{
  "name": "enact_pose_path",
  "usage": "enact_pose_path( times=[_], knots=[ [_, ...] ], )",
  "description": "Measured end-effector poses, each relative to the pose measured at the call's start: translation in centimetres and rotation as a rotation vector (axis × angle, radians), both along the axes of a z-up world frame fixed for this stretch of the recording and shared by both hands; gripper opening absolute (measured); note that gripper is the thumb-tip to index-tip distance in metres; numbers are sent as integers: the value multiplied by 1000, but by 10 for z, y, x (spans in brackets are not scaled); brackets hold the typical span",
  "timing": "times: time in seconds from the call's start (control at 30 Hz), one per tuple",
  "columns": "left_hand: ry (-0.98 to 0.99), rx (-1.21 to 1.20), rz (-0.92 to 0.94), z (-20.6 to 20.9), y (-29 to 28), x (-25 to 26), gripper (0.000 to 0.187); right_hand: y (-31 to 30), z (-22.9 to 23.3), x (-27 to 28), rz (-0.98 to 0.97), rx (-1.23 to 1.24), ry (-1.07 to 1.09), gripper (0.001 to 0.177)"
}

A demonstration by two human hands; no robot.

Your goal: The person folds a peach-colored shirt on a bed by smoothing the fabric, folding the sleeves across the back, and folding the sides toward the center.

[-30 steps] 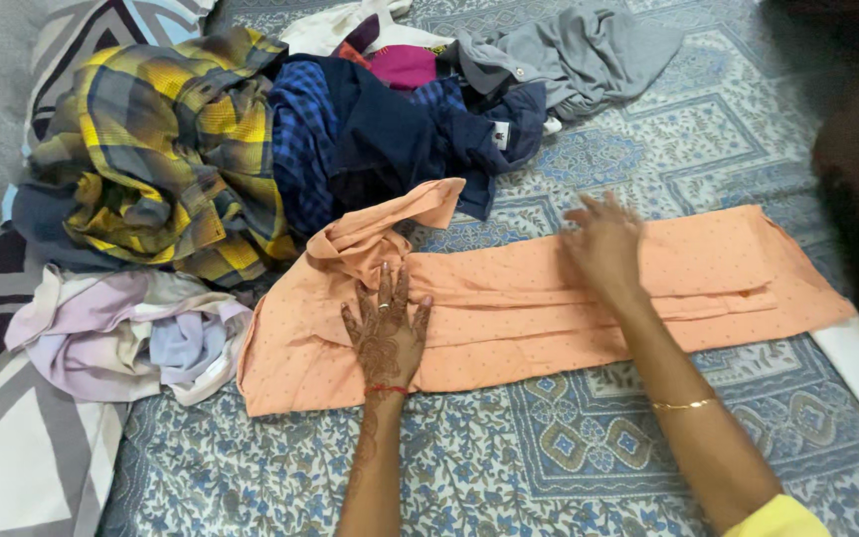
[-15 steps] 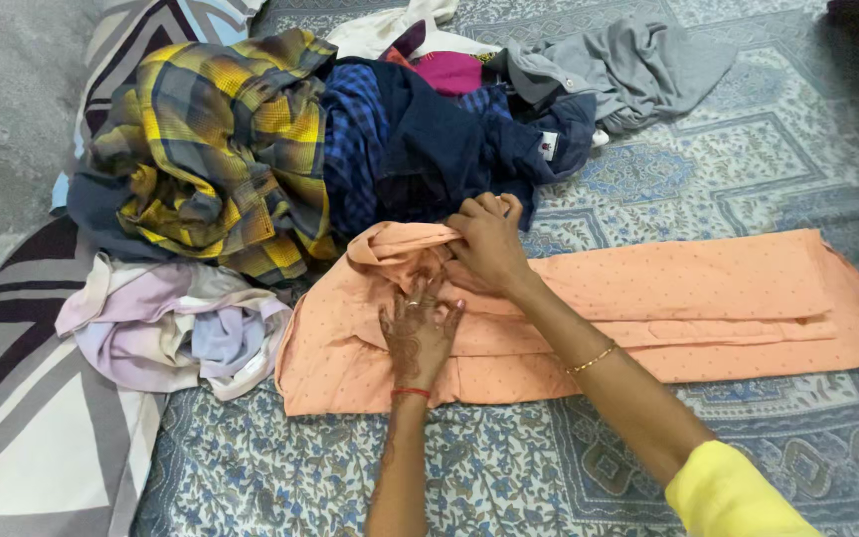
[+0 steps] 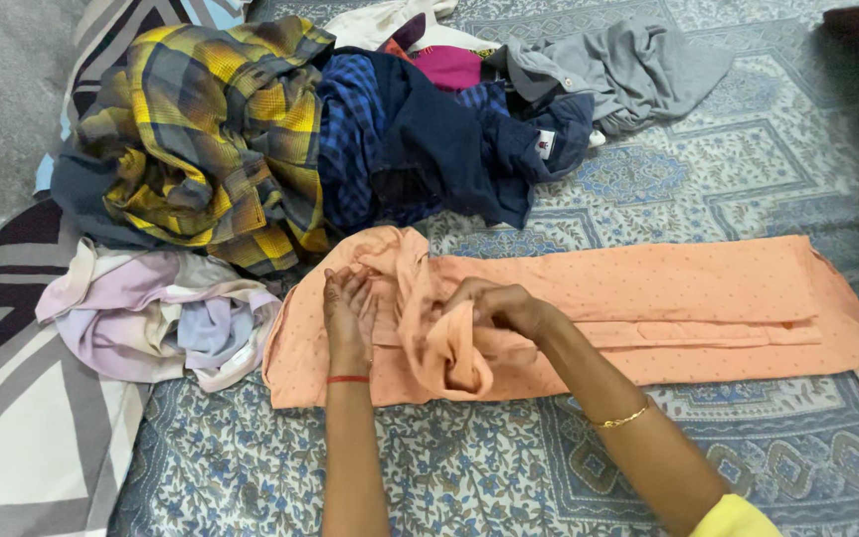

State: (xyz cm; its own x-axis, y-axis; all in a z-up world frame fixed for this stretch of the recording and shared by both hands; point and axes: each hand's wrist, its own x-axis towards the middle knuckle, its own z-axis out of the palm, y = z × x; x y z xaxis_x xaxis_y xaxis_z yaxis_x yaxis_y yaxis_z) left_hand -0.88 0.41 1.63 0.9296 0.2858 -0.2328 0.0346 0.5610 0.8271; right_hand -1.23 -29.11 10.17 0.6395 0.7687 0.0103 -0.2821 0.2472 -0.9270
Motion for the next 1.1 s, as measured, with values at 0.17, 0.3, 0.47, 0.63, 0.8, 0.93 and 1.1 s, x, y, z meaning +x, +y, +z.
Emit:
enact_pose_path(
  times=[0.17, 0.3, 0.47, 0.63, 0.8, 0.93, 1.1],
  knots=[
    [-38, 101, -44, 23, -14, -6, 60, 10, -1, -34, 288, -114, 133, 44],
    [-25, 116, -47, 24, -15, -7, 56, 37, 23, -31, 467, -618, -542, 72],
    [-89, 126, -69, 14, -15, -6, 56, 67, 55, -35, -550, -762, -647, 57],
    [-131, 114, -110, 19, -13, -9, 61, 84, 53, -13, -1066, -790, -1025, 43],
    [-51, -35, -127, 48, -7, -17, 70, 103, 37, 1, -681, -797, -503, 41],
    [-92, -151, -138, 67, -6, -21, 75, 106, 21, -14, -496, -295, -830, 39],
    [-181, 103, -23, 72, -13, -25, 74, 108, 19, -28, -166, -432, -1188, 28]
  ],
)
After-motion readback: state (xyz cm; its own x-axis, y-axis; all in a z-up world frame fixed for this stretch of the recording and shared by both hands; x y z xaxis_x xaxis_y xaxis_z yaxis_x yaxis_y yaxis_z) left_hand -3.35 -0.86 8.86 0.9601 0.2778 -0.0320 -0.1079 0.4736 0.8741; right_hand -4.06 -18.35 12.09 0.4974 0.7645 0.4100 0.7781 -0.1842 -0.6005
